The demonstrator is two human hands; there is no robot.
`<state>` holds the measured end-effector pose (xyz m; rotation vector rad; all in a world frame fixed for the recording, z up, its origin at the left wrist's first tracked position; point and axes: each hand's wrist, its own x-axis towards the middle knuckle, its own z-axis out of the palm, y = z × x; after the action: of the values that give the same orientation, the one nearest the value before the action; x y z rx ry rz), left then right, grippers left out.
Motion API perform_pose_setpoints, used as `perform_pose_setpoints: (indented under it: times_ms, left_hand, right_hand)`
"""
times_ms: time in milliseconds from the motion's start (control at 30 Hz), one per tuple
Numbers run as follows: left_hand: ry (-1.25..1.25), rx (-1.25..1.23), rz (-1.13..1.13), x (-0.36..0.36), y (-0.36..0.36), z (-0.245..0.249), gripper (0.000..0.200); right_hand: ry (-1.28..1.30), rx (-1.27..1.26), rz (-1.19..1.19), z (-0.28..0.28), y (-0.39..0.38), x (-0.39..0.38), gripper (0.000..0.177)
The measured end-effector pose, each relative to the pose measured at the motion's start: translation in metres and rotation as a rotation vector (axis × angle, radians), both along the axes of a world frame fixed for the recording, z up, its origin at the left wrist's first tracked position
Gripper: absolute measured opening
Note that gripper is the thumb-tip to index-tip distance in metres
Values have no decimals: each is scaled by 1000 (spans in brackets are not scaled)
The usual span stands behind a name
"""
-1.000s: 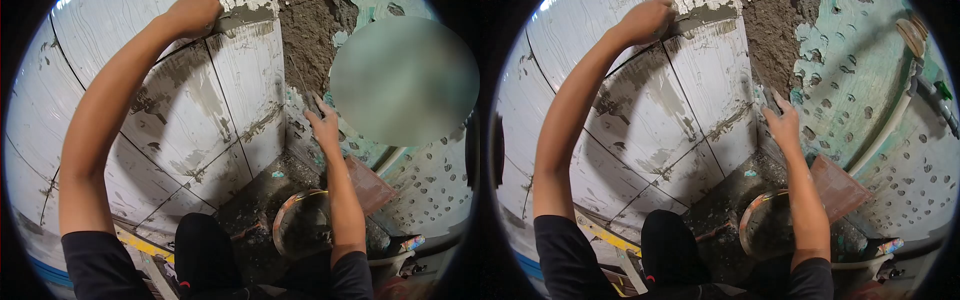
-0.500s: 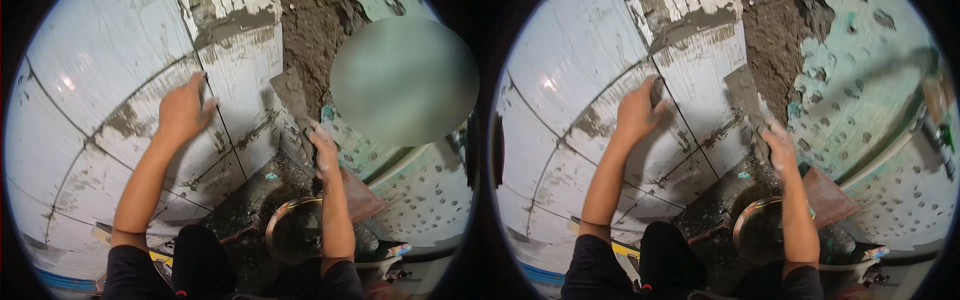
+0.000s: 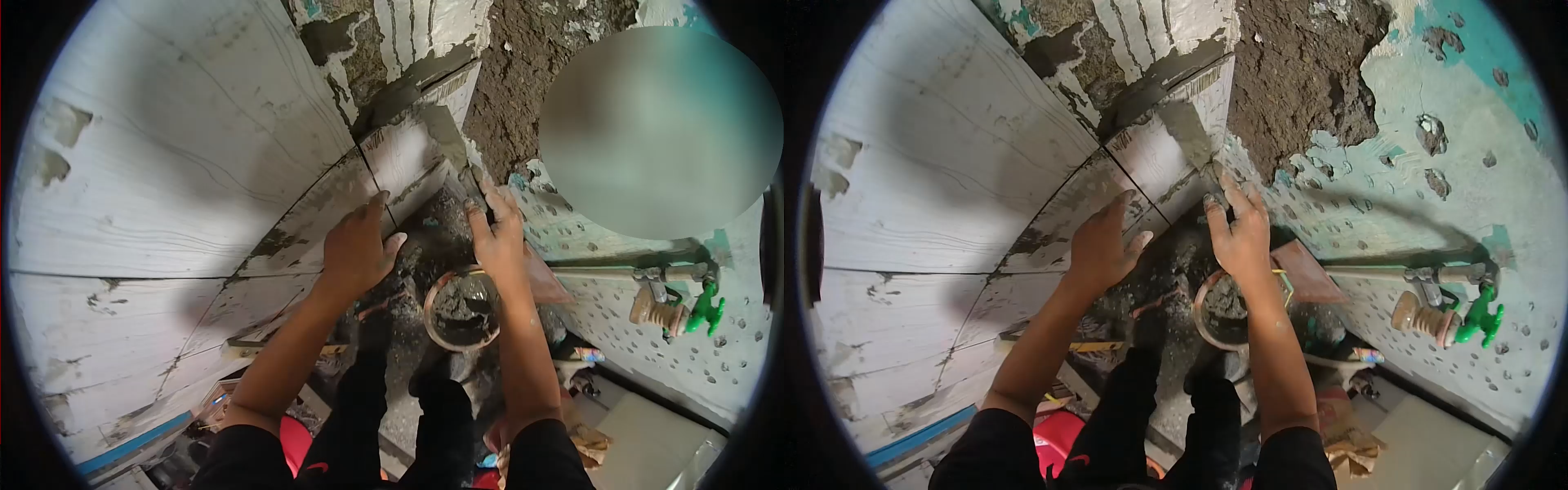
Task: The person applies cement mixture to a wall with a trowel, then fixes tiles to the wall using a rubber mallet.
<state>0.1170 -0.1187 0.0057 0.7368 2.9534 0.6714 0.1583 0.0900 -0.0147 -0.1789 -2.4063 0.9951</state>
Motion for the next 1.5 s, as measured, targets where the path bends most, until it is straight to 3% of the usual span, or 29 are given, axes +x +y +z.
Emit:
perform_pose_setpoints:
  times_ms: [133,200,400,500,700,800,933,1100,1500]
  left_hand:
    - [-110,135,25,1,-8,12,55]
    - [-111,166,-4,0,-19,3,51]
    - [-461,111,-72,26,-51,-22,46]
    - [-446,150,-106,47,-69,-51,43]
    - [-670,45,-72,67,-81,-70,42]
    - [-623,70,-81,63,-82,-62,42]
    - [-315,105,-57,43,-70,-62,52]
    - [-135,145,-35,-13,-28,7,72]
    - [-69,-74,-8,-49,6,24,88]
  right_hand:
    - [-70,-263,56,20,8,-6,35]
    - [-106,-198,28,29,8,-7,36]
    - [-158,-62,53,44,-8,-12,37]
    - [-63,-35,82,36,-18,-15,37]
    - [-189,115,88,45,-23,-25,36]
    - [-258,222,101,60,-20,-27,37]
    - [-270,231,110,71,-15,-35,37]
    - [-341,78,158,63,-8,-34,38]
    - [-380,82,176,64,-1,-37,36]
